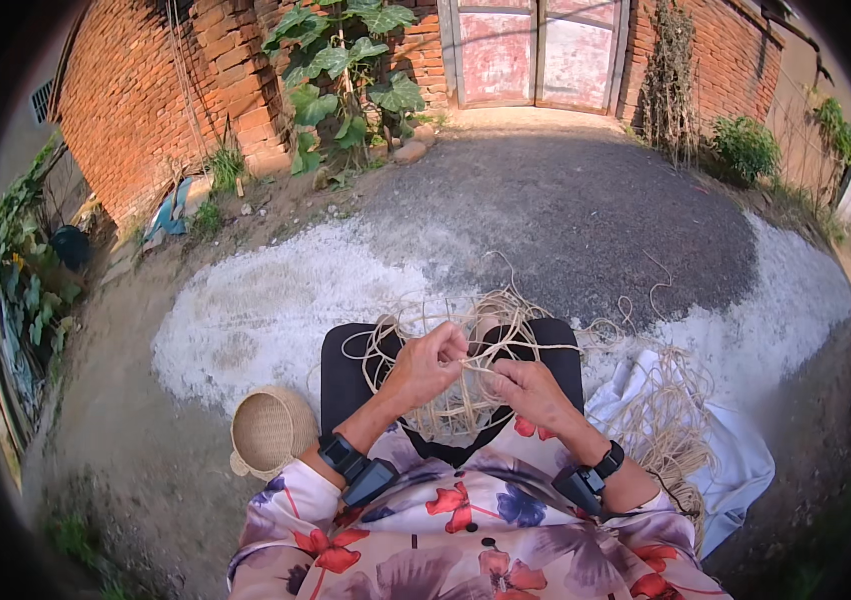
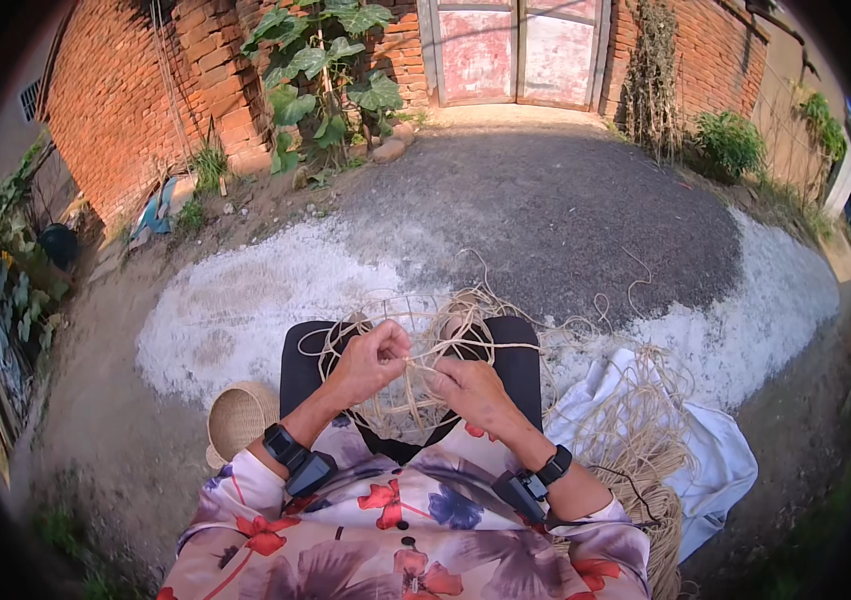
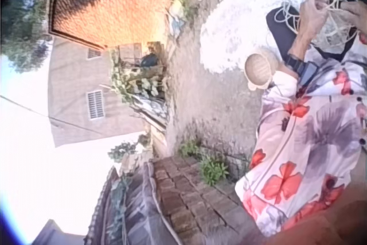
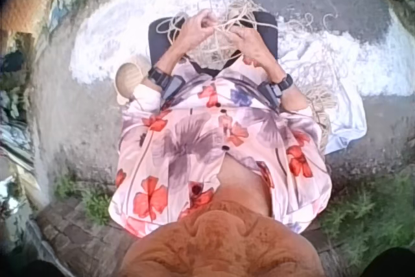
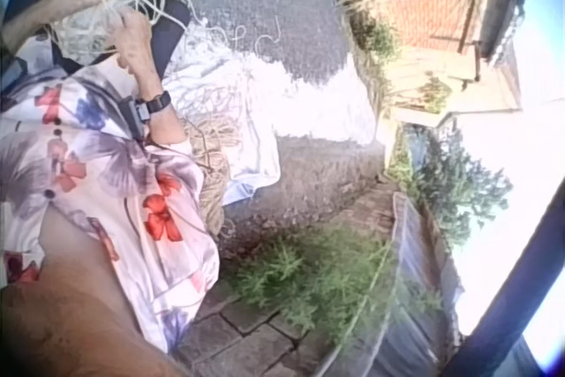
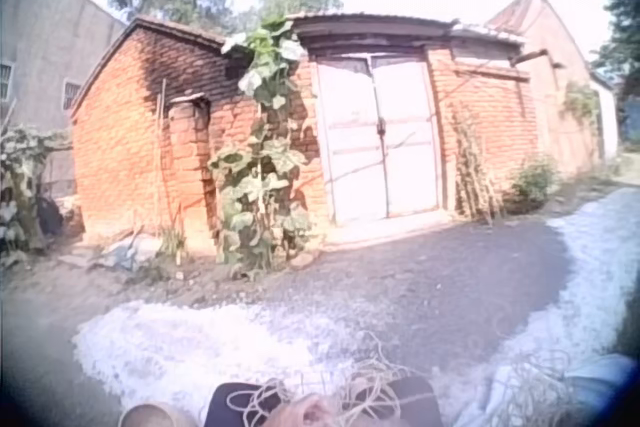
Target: Weaving natural bamboo strips into a spherical basket frame.
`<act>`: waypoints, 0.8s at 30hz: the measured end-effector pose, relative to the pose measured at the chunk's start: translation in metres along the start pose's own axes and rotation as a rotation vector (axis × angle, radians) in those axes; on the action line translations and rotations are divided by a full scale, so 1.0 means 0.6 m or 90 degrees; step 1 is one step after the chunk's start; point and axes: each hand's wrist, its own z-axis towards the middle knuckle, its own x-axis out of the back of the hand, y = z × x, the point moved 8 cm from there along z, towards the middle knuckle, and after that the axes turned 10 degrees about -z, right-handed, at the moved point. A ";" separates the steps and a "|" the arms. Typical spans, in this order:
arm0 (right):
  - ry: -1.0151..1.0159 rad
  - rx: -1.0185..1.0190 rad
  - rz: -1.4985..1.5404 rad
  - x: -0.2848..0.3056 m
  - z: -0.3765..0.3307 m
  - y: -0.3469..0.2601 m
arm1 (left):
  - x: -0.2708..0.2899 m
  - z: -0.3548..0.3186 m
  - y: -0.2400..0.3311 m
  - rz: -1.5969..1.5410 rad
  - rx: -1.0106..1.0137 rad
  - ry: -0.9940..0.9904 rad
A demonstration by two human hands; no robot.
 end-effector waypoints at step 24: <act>0.305 -0.024 0.529 0.448 -0.238 0.223 | 0.055 -0.019 -0.006 0.091 -0.060 0.129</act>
